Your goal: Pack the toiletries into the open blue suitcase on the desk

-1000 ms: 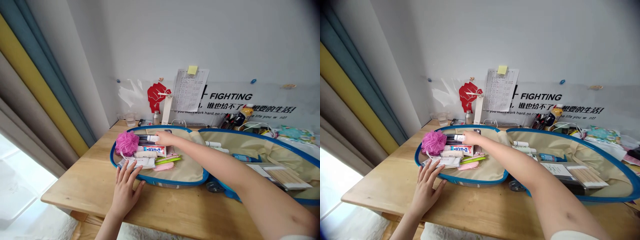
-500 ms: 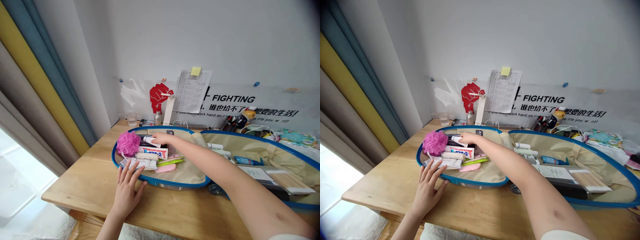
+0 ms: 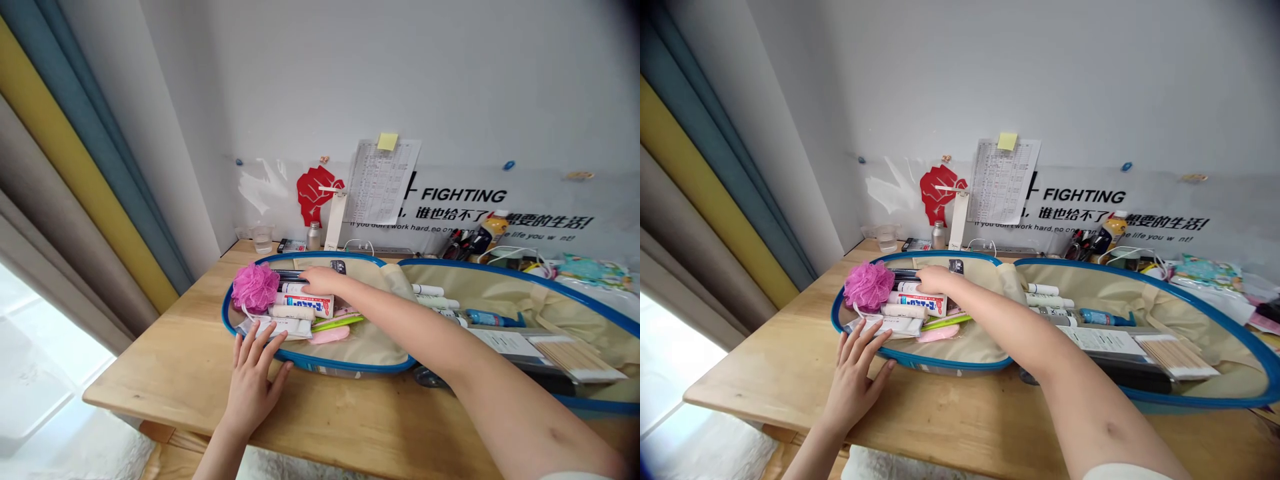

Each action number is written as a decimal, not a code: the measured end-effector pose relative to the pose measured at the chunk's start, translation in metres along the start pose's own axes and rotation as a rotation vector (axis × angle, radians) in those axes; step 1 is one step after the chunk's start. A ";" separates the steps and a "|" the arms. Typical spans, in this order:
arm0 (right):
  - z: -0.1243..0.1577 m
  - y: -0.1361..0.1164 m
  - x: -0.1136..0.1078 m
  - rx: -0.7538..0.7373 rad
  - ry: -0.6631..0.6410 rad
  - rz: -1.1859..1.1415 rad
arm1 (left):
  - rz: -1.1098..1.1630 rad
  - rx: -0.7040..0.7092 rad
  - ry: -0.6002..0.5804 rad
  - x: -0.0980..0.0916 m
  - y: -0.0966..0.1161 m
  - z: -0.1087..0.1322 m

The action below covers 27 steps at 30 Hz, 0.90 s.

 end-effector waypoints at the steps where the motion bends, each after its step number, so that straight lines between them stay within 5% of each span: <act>1: 0.002 0.005 -0.007 0.006 0.025 -0.004 | -0.006 0.003 0.002 -0.001 0.000 0.000; 5: 0.020 0.056 -0.044 0.101 0.125 -0.029 | -0.020 0.025 0.013 -0.003 0.002 -0.002; 10: 0.075 0.167 -0.073 0.296 0.170 -0.037 | -0.008 0.028 0.038 -0.004 0.002 -0.002; 13: 0.115 0.221 -0.056 0.372 0.088 -0.057 | -0.002 0.029 0.042 -0.003 0.002 -0.001; 17: 0.156 0.262 -0.014 0.416 -0.017 -0.087 | -0.001 0.041 0.038 -0.002 0.003 -0.001; 27: 0.184 0.275 0.050 0.370 -0.253 -0.118 | 0.008 0.009 0.031 -0.001 0.000 0.000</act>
Point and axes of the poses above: each hand's wrist, its own z-axis away from the middle knuckle, its own x-axis out of the palm, y = z × x, the point moved 8 cm from there along -z, towards the middle knuckle, and after that the axes turned 5 degrees about x, right-handed, at the moved point
